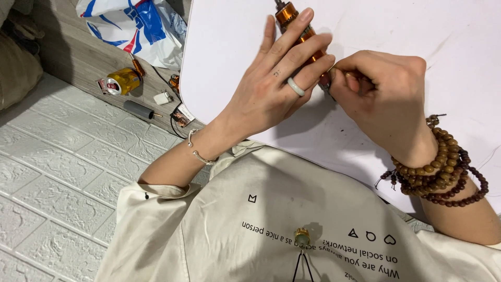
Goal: Assembling a small electric motor by winding and securing thin copper wires around the rotor component.
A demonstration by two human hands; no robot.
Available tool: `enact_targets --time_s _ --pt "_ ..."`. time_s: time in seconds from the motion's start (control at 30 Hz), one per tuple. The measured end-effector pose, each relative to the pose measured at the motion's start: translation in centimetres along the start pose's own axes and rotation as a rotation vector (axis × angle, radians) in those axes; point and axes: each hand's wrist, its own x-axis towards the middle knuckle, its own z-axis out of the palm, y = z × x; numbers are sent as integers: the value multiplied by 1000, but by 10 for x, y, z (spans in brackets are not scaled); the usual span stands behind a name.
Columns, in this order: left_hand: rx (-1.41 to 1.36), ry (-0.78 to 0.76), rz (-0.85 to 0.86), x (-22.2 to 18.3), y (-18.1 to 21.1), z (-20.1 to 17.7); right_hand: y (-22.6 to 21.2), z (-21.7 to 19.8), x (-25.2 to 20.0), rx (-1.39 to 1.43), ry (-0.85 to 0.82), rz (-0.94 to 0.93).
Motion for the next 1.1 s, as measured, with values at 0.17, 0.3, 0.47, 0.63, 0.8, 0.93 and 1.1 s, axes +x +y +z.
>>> enact_targets --time_s 0.17,0.3,0.47,0.63,0.8,0.93,1.1 --pt "73 -222 78 9 -2 -27 1 -1 0 1 3 -5" --pt "117 -287 183 19 -1 -40 0 -3 1 20 4 8" --pt "169 -243 281 32 -8 -32 9 -14 4 18 19 0" --pt "144 -216 393 68 -6 -22 19 -40 7 28 60 88" --pt "103 -255 299 93 -1 -8 33 -51 8 89 114 191" --pt "107 -227 200 96 9 -10 31 -54 10 80 132 191" --pt "29 -207 174 90 8 -10 32 -52 10 80 117 186"
